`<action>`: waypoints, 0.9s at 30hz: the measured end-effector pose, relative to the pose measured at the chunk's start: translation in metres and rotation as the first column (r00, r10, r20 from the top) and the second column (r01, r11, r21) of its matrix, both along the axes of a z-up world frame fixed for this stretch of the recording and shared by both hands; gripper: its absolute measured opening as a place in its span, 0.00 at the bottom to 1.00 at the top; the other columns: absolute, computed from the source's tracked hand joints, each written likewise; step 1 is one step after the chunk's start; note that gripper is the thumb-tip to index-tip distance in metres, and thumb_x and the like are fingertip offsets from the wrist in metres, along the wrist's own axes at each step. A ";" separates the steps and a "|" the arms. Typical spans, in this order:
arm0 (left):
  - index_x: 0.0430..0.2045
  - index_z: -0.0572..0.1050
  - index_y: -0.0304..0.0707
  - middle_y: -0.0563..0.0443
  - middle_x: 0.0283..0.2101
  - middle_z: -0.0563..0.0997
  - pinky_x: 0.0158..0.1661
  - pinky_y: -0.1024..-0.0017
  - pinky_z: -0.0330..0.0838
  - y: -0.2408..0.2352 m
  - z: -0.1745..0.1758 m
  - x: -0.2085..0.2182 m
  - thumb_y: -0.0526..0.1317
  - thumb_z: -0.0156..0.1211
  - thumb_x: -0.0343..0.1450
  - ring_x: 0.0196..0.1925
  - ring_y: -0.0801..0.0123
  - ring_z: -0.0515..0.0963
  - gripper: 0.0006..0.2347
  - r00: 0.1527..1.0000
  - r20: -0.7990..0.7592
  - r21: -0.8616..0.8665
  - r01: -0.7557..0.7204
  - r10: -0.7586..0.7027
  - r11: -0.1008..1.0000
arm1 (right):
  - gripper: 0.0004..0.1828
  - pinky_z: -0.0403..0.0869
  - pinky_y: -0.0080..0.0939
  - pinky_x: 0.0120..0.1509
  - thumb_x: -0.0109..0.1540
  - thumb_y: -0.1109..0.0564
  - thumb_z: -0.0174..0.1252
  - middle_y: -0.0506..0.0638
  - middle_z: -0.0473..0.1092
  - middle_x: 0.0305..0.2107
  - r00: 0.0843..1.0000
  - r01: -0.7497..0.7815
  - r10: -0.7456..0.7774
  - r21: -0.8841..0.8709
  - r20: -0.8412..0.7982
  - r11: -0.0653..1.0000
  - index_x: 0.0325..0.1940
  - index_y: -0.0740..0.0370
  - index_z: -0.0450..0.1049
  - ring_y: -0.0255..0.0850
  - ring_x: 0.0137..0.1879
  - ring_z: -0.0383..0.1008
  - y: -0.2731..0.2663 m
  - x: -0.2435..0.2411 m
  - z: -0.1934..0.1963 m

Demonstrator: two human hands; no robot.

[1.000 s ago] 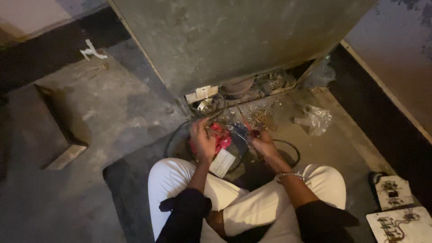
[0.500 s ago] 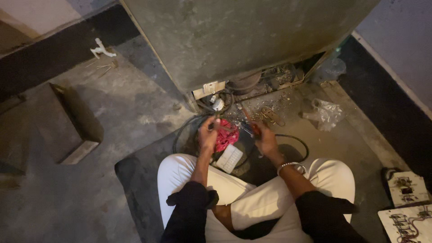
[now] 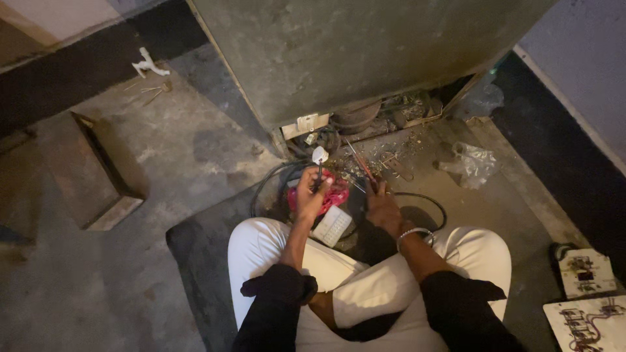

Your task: The person sits on the floor and uses a screwdriver to strip and connect wires inside a small electrical box. They twist wires together, secure them with connectors, and adjust components within the box.

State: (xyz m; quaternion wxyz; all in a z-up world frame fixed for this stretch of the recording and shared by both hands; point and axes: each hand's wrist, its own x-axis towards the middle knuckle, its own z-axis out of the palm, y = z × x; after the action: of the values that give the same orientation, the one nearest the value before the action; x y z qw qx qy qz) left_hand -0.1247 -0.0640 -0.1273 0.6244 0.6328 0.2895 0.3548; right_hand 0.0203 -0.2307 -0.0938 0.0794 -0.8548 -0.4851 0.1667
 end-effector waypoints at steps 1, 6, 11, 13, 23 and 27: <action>0.45 0.74 0.36 0.53 0.39 0.80 0.43 0.75 0.75 -0.001 0.003 0.000 0.31 0.69 0.69 0.40 0.73 0.79 0.13 1.000 0.020 -0.057 0.017 -0.016 0.998 | 0.47 0.63 0.62 0.70 0.58 0.54 0.68 0.75 0.54 0.62 0.998 0.023 -0.019 0.056 -0.064 0.998 0.75 0.64 0.51 0.73 0.67 0.57 0.002 -0.004 0.012; 0.45 0.74 0.37 0.53 0.42 0.80 0.39 0.74 0.80 -0.005 0.023 -0.001 0.33 0.68 0.69 0.41 0.75 0.80 0.13 0.981 0.188 -0.301 0.100 -0.044 0.948 | 0.31 0.70 0.53 0.66 0.57 0.62 0.62 0.66 0.66 0.59 0.951 -0.153 0.291 0.663 -0.103 0.733 0.66 0.62 0.67 0.62 0.65 0.68 0.010 -0.015 0.057; 0.46 0.73 0.39 0.56 0.44 0.80 0.38 0.76 0.77 -0.002 0.028 -0.011 0.38 0.64 0.71 0.39 0.75 0.80 0.12 0.992 0.081 -0.349 -0.060 0.094 0.935 | 0.11 0.75 0.47 0.52 0.63 0.58 0.63 0.56 0.76 0.40 0.907 0.093 0.127 0.486 -0.402 0.869 0.50 0.60 0.75 0.47 0.44 0.78 0.019 -0.022 0.051; 0.46 0.74 0.37 0.56 0.42 0.79 0.38 0.77 0.75 0.005 0.021 -0.015 0.41 0.62 0.75 0.38 0.75 0.79 0.10 0.982 0.061 -0.350 -0.148 0.181 0.925 | 0.11 0.74 0.48 0.49 0.64 0.56 0.64 0.56 0.75 0.38 0.898 0.178 0.018 0.401 -0.440 0.899 0.50 0.59 0.76 0.46 0.42 0.77 0.017 -0.018 0.035; 0.41 0.74 0.35 0.49 0.34 0.83 0.38 0.74 0.76 0.016 -0.050 -0.021 0.40 0.59 0.77 0.34 0.74 0.80 0.07 0.906 -0.035 0.036 -0.420 0.421 0.907 | 0.19 0.75 0.39 0.35 0.64 0.62 0.52 0.52 0.75 0.38 0.383 0.634 -0.109 0.175 -0.917 0.753 0.60 0.63 0.71 0.36 0.34 0.73 0.013 0.015 -0.052; 0.40 0.73 0.33 0.51 0.32 0.83 0.40 0.71 0.75 0.025 -0.061 -0.029 0.39 0.59 0.77 0.34 0.72 0.81 0.07 0.869 -0.076 0.073 -0.485 0.490 0.871 | 0.19 0.73 0.37 0.32 0.68 0.58 0.52 0.56 0.81 0.43 0.341 0.695 -0.291 0.031 -0.894 0.718 0.63 0.64 0.72 0.38 0.30 0.73 0.014 0.018 -0.053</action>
State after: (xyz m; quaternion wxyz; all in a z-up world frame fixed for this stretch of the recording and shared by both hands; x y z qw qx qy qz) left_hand -0.1533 -0.0395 -0.1882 0.4842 0.5707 0.4589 0.4787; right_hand 0.0384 -0.2171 -0.1464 0.5277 -0.7306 -0.1143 0.4180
